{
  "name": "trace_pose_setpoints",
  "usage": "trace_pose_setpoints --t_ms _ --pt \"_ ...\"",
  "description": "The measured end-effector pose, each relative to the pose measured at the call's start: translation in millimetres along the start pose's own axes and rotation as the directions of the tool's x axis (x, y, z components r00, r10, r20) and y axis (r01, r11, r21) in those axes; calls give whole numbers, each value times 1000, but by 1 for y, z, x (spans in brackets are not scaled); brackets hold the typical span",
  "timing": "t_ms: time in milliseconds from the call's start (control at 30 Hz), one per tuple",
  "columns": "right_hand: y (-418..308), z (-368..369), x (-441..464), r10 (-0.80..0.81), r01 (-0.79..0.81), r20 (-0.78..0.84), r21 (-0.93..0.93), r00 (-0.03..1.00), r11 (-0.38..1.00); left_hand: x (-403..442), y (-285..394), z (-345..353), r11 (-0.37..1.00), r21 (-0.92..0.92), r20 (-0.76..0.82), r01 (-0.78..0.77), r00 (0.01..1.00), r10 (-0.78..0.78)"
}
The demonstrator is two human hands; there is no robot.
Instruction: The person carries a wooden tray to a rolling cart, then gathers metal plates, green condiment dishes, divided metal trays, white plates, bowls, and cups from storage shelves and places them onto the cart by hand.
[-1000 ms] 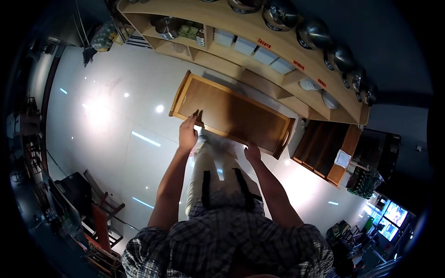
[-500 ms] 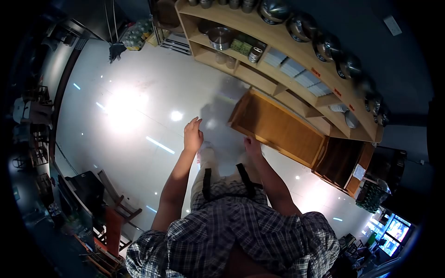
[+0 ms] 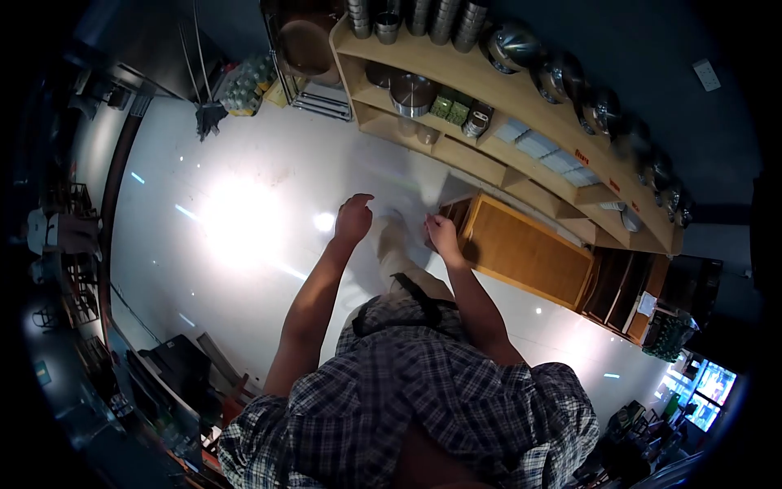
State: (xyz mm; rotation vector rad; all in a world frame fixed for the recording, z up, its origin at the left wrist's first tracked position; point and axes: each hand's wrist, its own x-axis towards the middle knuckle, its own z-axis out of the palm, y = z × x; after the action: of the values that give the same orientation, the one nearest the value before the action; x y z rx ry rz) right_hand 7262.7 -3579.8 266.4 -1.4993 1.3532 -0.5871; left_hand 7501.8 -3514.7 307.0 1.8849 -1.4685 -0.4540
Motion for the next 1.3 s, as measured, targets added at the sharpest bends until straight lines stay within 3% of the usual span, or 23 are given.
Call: trace_pose_setpoints --t_ms 67,200,267,333,400,533,667,967,1033,1067,1133,1300 --pt "1 12 36 -6 7 -33 19 999 1000 37 -9 -1 1000 24 102 16 995 -19" --pt "5 30 95 22 -21 -82 19 996 1000 107 -26 -5 997 21 150 -78 986 74" --pt "3 37 129 15 -7 -130 65 991 998 140 -37 -3 984 8 76 -177 982 176" --pt "-1 38 154 -123 135 -185 51 975 990 168 -50 0 982 37 107 -186 978 181" --pt "-5 37 179 -88 91 -214 7 973 996 198 -64 12 977 64 122 -206 973 197" --pt "13 42 255 -98 56 -265 -162 959 985 255 -102 55 973 163 177 -164 975 135" --pt "44 61 339 -118 54 -382 -173 917 983 319 -148 116 971 200 226 -128 971 82" --pt "111 98 464 -142 -26 -557 -282 818 959 419 -259 257 980 -26 43 -195 980 196" --pt "121 106 483 -321 53 -616 -412 720 910 430 -273 283 973 -62 -15 -223 975 223" --pt "123 109 491 -314 46 -618 -409 721 911 436 -277 292 973 -62 -7 -222 975 222" --pt "128 118 502 -241 73 -616 -285 750 956 445 -275 301 991 -109 204 82 977 -58" --pt "120 130 500 -158 -62 -646 -305 747 950 440 -269 307 990 -95 105 106 990 -96"
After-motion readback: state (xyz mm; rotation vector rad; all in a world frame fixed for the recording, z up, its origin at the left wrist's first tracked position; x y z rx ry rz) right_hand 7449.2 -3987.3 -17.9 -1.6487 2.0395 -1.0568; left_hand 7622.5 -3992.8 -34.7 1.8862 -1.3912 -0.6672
